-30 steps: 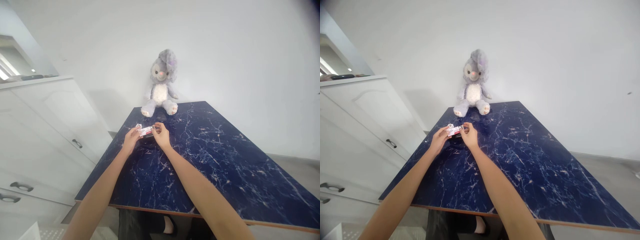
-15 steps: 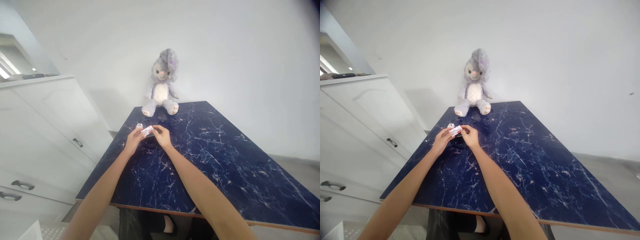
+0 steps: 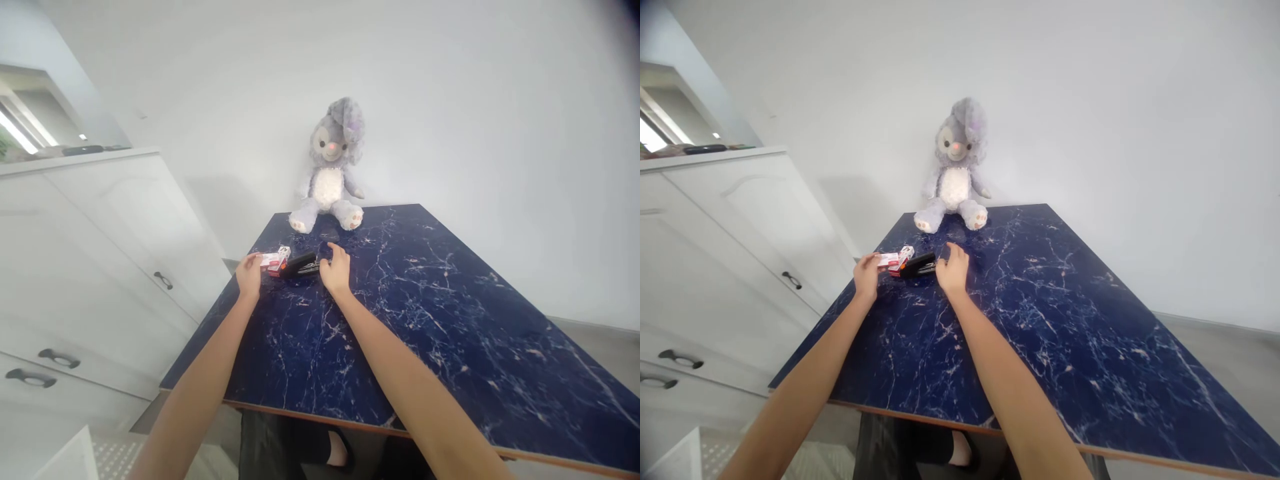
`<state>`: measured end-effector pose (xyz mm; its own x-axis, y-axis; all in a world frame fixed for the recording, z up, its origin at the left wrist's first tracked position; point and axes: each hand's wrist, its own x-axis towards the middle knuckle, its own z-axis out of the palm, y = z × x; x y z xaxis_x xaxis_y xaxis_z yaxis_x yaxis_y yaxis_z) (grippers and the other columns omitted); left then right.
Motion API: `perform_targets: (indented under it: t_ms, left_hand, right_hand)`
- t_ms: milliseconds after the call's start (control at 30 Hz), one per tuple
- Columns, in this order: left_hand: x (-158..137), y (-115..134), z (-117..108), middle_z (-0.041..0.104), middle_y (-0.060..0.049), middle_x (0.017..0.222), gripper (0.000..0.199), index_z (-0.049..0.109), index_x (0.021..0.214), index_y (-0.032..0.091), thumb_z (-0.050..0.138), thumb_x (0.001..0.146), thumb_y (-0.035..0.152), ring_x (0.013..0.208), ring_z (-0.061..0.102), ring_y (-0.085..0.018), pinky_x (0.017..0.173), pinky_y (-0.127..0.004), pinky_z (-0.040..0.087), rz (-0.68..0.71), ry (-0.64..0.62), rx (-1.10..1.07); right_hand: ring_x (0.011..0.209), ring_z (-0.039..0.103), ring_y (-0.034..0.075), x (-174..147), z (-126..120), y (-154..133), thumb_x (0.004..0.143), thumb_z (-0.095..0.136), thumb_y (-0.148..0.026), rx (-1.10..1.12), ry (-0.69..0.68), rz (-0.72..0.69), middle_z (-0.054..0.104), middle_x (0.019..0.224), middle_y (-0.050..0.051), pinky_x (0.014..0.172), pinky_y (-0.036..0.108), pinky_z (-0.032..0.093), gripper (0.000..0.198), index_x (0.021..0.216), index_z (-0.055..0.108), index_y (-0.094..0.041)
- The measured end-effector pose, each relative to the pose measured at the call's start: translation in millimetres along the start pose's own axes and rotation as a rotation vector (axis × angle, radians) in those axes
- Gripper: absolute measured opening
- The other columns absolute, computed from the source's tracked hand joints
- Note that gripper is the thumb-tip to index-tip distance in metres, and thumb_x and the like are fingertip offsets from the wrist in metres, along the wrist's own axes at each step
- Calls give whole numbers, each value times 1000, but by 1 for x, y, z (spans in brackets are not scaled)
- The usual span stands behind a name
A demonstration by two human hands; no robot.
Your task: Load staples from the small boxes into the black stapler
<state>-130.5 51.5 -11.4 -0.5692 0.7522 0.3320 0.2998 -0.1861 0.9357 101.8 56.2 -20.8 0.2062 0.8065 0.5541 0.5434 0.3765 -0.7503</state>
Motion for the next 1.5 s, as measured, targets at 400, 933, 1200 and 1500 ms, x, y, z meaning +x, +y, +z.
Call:
perform_targets:
  t_ms: [400,933,1200,1500]
  left_hand:
    - [-5,1,-7,68,-9,120,41,70,117,22,62,78,17,124,54,-29,109,-45,41,492,-368,581]
    - [-18,9,4,69,-10,113,61,63,131,22,79,72,22,123,56,-29,108,-44,45,483,-506,519]
    - [-4,-4,-8,56,-8,144,56,65,131,24,58,77,14,130,53,-30,114,-47,38,555,-521,735]
    - [-4,2,-13,74,-5,116,40,70,123,27,62,84,26,106,68,-27,100,-39,51,414,-470,711]
  right_hand:
    - [115,58,32,-4,1,-2,81,48,-14,-119,-84,231,53,133,20,101,45,47,57,138,46,-10]
    - [127,55,31,-18,-1,-17,79,50,-16,-93,-400,-259,31,159,15,102,46,50,89,159,13,-21]
    - [103,67,25,-7,4,1,82,47,-13,-71,-186,125,57,132,18,99,41,50,59,141,47,-13]
    - [102,67,20,-8,3,-2,83,47,-12,-56,-201,9,69,112,7,95,34,50,39,118,62,-19]
